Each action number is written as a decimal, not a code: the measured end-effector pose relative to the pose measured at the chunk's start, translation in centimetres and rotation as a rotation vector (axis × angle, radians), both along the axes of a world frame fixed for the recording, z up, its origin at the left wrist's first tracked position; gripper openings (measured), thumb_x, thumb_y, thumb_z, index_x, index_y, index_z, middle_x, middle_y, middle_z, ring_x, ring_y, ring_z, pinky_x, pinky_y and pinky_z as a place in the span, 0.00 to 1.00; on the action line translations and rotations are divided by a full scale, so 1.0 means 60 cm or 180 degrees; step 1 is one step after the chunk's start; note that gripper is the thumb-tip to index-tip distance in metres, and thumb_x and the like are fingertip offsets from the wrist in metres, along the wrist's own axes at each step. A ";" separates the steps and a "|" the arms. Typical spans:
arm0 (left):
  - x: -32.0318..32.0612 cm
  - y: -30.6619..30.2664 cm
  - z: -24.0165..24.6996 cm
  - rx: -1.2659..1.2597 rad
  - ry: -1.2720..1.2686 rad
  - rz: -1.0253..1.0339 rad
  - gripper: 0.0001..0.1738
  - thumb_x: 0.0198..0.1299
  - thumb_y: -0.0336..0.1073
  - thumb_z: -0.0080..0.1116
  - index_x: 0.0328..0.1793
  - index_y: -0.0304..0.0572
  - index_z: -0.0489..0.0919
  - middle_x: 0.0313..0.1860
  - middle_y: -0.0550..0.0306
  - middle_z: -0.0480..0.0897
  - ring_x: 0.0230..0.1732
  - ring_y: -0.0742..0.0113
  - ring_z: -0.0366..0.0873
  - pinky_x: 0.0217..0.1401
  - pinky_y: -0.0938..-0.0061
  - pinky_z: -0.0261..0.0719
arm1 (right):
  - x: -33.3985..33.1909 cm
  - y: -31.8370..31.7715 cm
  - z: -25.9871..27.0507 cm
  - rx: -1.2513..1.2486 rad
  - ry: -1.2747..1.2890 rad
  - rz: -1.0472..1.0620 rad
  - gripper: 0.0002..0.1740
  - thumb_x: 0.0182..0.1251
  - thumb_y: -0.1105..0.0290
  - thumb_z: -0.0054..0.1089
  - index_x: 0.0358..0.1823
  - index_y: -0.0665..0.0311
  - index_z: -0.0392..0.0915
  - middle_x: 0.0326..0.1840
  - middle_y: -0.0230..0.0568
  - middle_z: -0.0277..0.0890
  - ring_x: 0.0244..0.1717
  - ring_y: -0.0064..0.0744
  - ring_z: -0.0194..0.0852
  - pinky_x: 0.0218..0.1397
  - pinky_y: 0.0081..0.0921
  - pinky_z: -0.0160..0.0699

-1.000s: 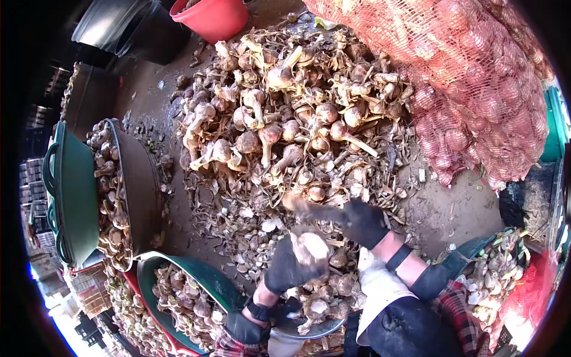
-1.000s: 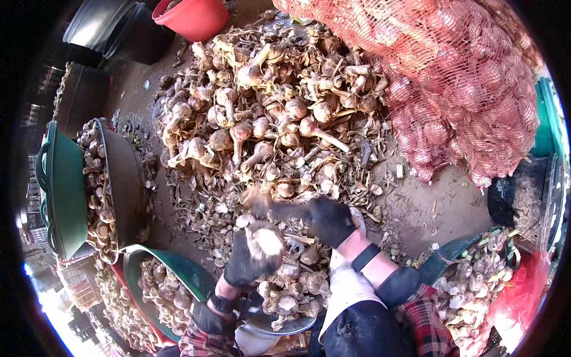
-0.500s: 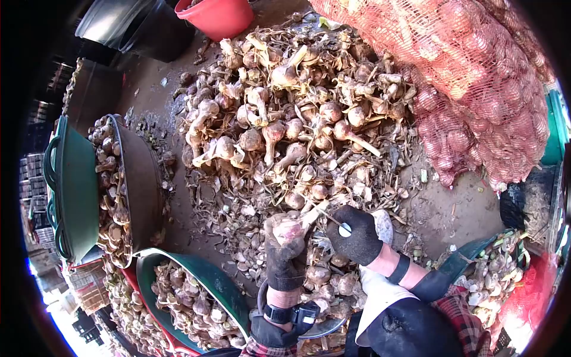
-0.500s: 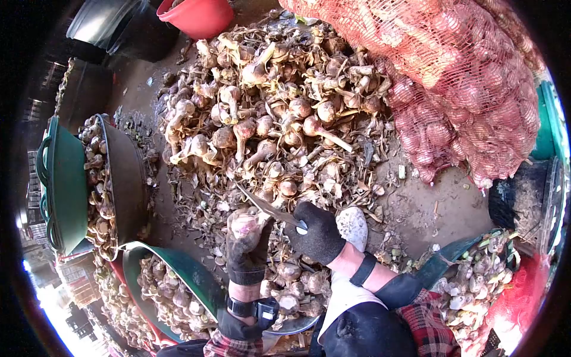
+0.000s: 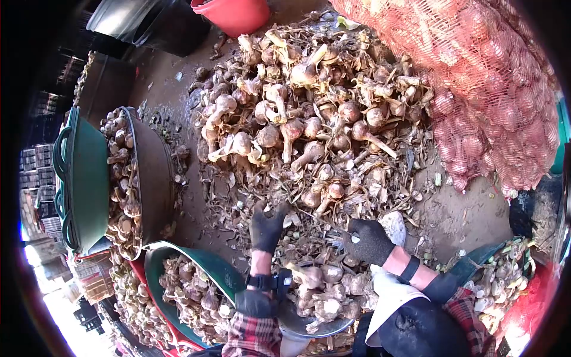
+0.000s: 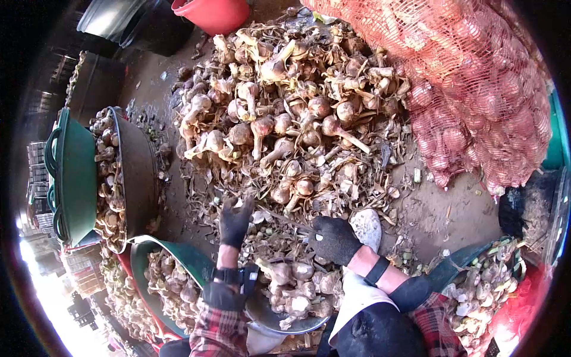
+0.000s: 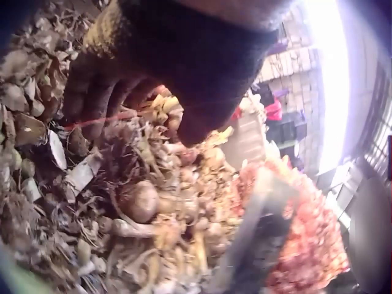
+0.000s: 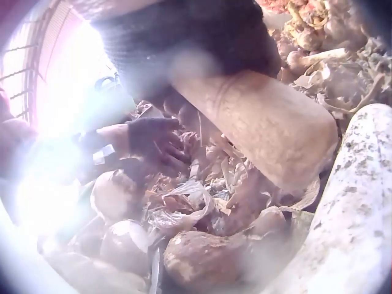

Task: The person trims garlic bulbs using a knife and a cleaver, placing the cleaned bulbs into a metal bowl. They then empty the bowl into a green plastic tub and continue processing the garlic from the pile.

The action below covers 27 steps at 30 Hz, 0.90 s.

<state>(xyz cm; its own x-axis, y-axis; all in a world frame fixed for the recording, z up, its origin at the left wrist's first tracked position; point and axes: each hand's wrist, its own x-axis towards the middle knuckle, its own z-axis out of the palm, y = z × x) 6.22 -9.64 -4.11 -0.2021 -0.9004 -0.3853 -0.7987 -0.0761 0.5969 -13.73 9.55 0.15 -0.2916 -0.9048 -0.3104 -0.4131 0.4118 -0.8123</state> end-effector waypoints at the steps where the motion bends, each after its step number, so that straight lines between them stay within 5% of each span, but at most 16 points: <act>1: -0.033 -0.009 0.001 -0.0143 -0.0529 -0.0145 0.26 0.55 0.49 0.66 0.44 0.30 0.75 0.32 0.44 0.82 0.27 0.68 0.80 0.31 0.74 0.77 | -0.001 -0.001 0.000 0.0015 -0.0009 -0.0018 0.10 0.53 0.65 0.58 0.27 0.65 0.74 0.26 0.54 0.76 0.31 0.56 0.77 0.34 0.45 0.77; 2: -0.038 -0.008 -0.041 -0.1145 -0.1044 -0.0461 0.30 0.51 0.51 0.68 0.45 0.28 0.76 0.30 0.41 0.82 0.28 0.67 0.80 0.32 0.74 0.78 | -0.002 -0.001 0.001 0.0032 0.0012 -0.0018 0.10 0.53 0.65 0.58 0.27 0.65 0.74 0.26 0.54 0.76 0.31 0.56 0.77 0.34 0.45 0.77; 5: -0.047 -0.016 -0.045 -0.0967 -0.1095 -0.0270 0.27 0.49 0.47 0.69 0.46 0.29 0.77 0.32 0.44 0.82 0.33 0.64 0.81 0.36 0.70 0.79 | -0.003 -0.001 0.000 -0.0055 0.0005 -0.0188 0.09 0.53 0.66 0.58 0.26 0.65 0.75 0.26 0.54 0.76 0.30 0.56 0.77 0.33 0.45 0.76; 7: -0.025 -0.020 -0.046 0.0097 0.0628 0.0306 0.30 0.48 0.45 0.69 0.53 0.32 0.74 0.43 0.41 0.82 0.45 0.52 0.80 0.51 0.66 0.75 | -0.004 -0.005 0.004 -0.0232 0.0023 -0.0307 0.08 0.53 0.66 0.60 0.27 0.64 0.75 0.25 0.52 0.75 0.29 0.55 0.77 0.31 0.45 0.76; 8: -0.012 -0.009 -0.045 0.0028 0.1287 0.0124 0.28 0.47 0.39 0.69 0.52 0.33 0.73 0.44 0.50 0.80 0.47 0.61 0.76 0.54 0.70 0.73 | -0.005 -0.008 0.007 -0.0326 0.0037 -0.0366 0.08 0.53 0.67 0.61 0.27 0.63 0.75 0.24 0.51 0.75 0.29 0.55 0.77 0.30 0.45 0.75; 10: -0.058 0.019 0.072 -0.0669 0.1307 -0.0616 0.30 0.47 0.38 0.68 0.55 0.34 0.70 0.47 0.52 0.75 0.51 0.62 0.73 0.56 0.70 0.70 | -0.012 -0.017 0.033 -0.0409 0.0150 -0.0304 0.08 0.52 0.68 0.63 0.27 0.63 0.74 0.24 0.49 0.74 0.27 0.53 0.76 0.29 0.42 0.75; 13: -0.084 0.053 0.151 -0.0224 0.1926 -0.1154 0.40 0.42 0.38 0.74 0.60 0.35 0.65 0.51 0.49 0.71 0.54 0.59 0.71 0.58 0.69 0.69 | -0.020 -0.027 0.070 -0.0750 0.0466 -0.0107 0.11 0.50 0.69 0.66 0.27 0.63 0.72 0.24 0.46 0.71 0.26 0.51 0.75 0.27 0.39 0.74; 22: -0.117 0.090 0.175 -0.0868 0.1322 -0.1984 0.36 0.40 0.36 0.74 0.57 0.36 0.70 0.49 0.52 0.76 0.48 0.64 0.75 0.53 0.71 0.73 | -0.036 -0.027 0.096 -0.1161 0.0914 0.0352 0.17 0.40 0.71 0.64 0.33 0.63 0.70 0.28 0.45 0.70 0.29 0.50 0.75 0.28 0.43 0.74; 24: -0.117 0.100 0.180 0.0220 0.1581 -0.1244 0.33 0.37 0.36 0.75 0.52 0.35 0.75 0.52 0.50 0.74 0.52 0.57 0.74 0.55 0.68 0.72 | -0.032 -0.021 0.075 -0.1246 0.1005 0.0318 0.17 0.40 0.71 0.64 0.33 0.62 0.70 0.28 0.45 0.70 0.28 0.50 0.75 0.27 0.43 0.74; 27: -0.097 0.113 0.155 0.0250 0.1724 -0.1378 0.32 0.38 0.36 0.75 0.52 0.36 0.76 0.48 0.52 0.76 0.48 0.60 0.75 0.53 0.69 0.73 | -0.039 -0.013 0.051 -0.1376 0.1126 0.0272 0.16 0.40 0.70 0.63 0.33 0.62 0.69 0.28 0.45 0.69 0.28 0.50 0.75 0.27 0.42 0.73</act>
<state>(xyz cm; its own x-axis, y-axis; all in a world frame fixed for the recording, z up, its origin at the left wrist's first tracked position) 0.39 -2.87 5.18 -0.7187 -0.6691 -0.1893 -0.3581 0.1228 0.9256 -16.08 8.74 3.21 -0.2306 -0.9529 0.1970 -0.7082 0.0255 -0.7055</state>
